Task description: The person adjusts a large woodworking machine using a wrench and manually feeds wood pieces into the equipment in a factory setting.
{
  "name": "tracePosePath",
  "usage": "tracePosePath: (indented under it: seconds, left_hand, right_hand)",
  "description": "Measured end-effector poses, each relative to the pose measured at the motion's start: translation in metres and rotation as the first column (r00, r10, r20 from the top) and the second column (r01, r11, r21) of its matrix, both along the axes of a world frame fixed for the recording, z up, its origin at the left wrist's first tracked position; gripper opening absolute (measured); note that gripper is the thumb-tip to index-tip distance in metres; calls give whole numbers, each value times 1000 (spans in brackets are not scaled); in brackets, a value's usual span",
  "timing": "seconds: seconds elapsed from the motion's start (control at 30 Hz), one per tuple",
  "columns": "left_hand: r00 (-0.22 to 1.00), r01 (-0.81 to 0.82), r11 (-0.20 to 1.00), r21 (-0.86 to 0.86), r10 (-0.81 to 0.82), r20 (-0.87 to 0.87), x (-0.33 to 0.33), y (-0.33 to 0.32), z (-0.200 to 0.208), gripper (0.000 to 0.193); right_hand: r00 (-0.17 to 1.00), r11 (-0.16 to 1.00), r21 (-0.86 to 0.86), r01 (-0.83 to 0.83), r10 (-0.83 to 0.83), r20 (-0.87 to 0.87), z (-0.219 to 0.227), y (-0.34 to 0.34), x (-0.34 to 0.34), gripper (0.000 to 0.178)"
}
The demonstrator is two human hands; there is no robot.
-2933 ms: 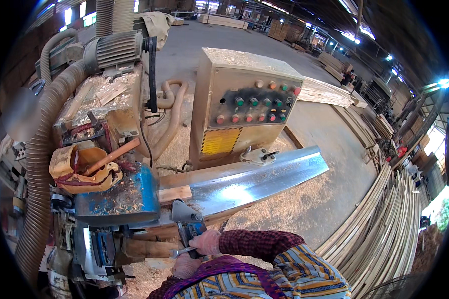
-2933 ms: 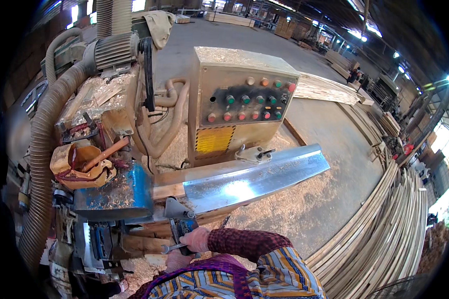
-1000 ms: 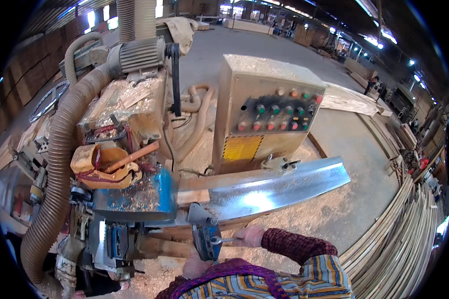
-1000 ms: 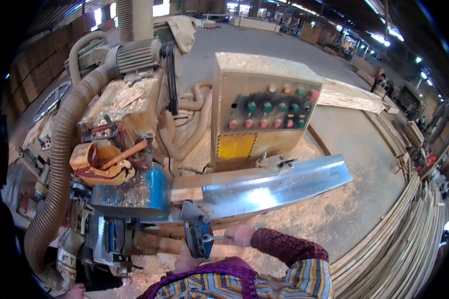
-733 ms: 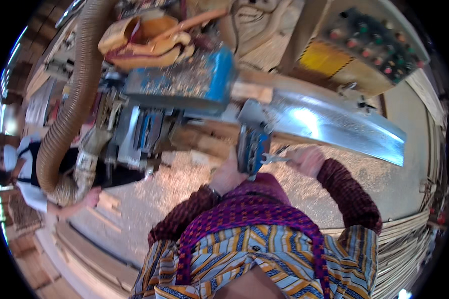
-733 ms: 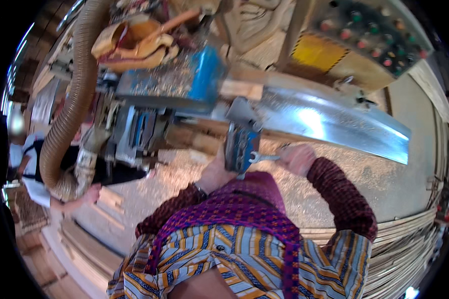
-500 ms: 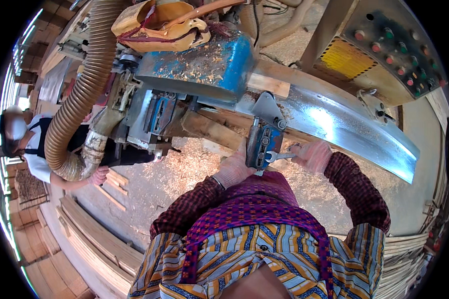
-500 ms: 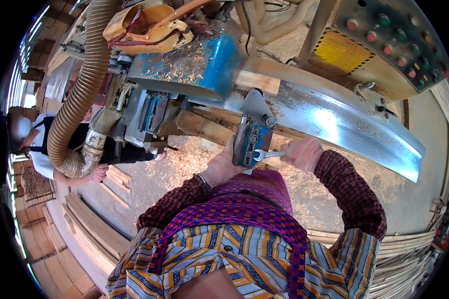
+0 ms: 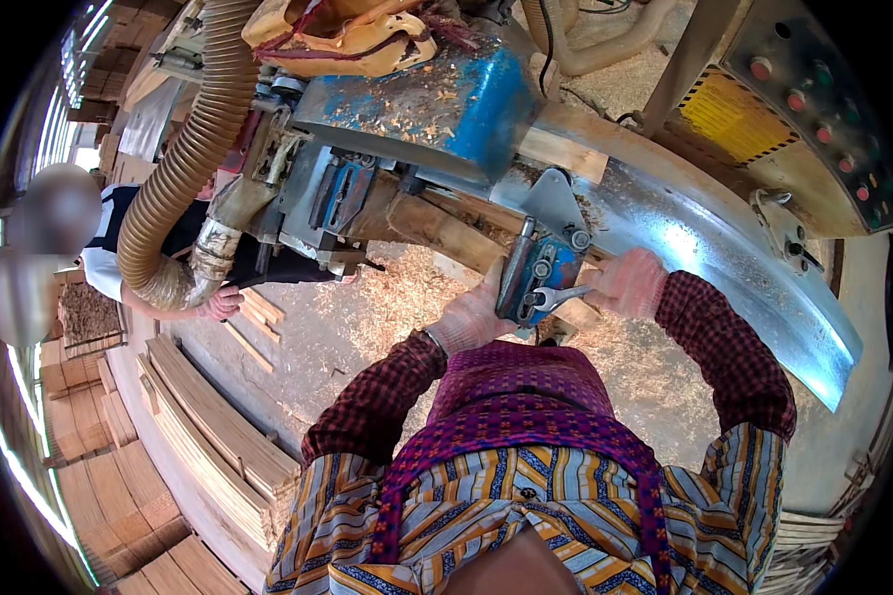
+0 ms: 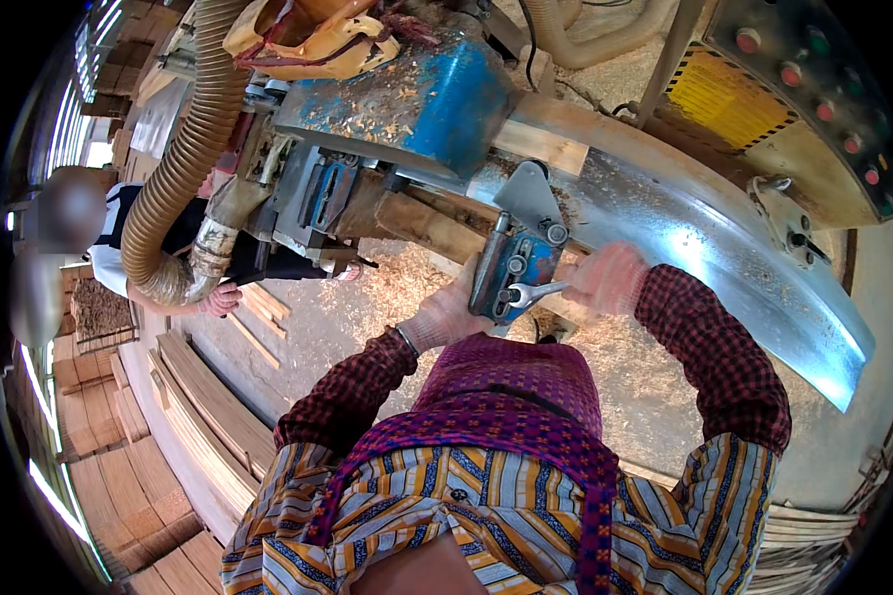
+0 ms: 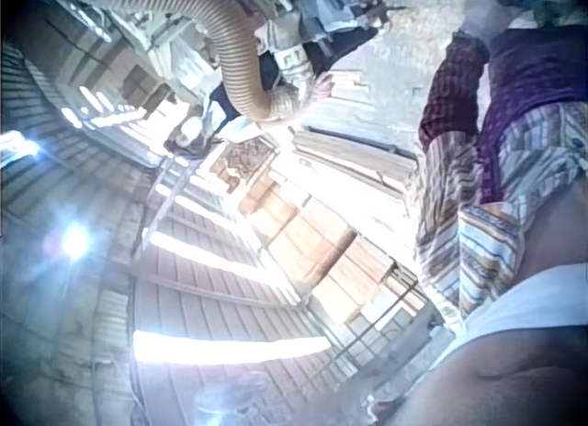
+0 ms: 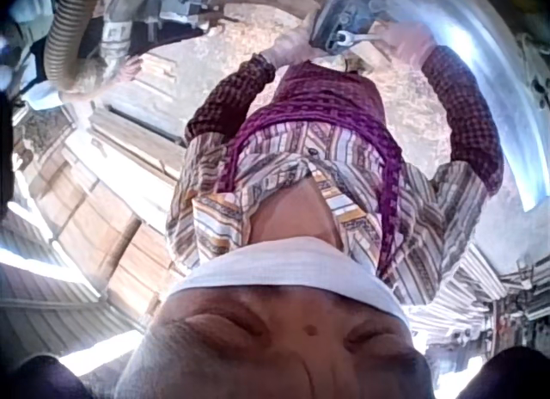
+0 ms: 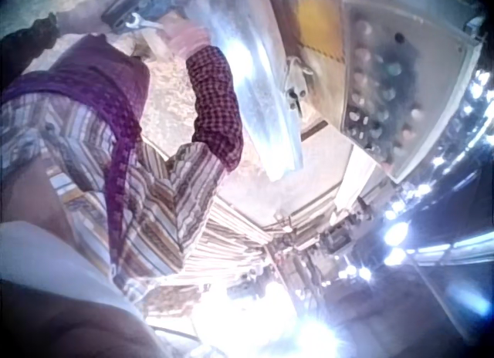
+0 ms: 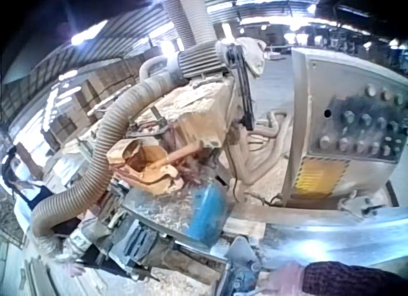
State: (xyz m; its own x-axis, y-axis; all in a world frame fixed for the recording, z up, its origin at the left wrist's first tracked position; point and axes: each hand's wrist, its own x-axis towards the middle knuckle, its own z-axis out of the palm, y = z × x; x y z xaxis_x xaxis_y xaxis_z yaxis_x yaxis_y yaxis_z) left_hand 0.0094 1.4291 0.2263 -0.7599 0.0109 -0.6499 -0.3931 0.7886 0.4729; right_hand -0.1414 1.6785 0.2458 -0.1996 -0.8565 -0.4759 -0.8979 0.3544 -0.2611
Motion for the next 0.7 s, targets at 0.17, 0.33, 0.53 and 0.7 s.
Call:
tracePosePath:
  seconds: [0.17,0.33,0.53,0.7]
  left_hand:
    - [999,-3,999,47,1,44,0,-2,0,118]
    - [1000,15,998,56,-14,-6,0,-5,-11,117]
    - [995,69,996,62,-73,65,-6,-9,-10,117]
    - [996,64,996,68,-68,64,-8,-9,-2,122]
  right_hand:
    - [989,983,-114,145,-143,19,-17,16,26,26]
    - [926,918,-123,377,-375,37,-17,16,72,22]
    - [958,951,-131,280,-285,-21,-17,0,59,26]
    - [926,922,-92,377,-377,23,-27,0,71,27]
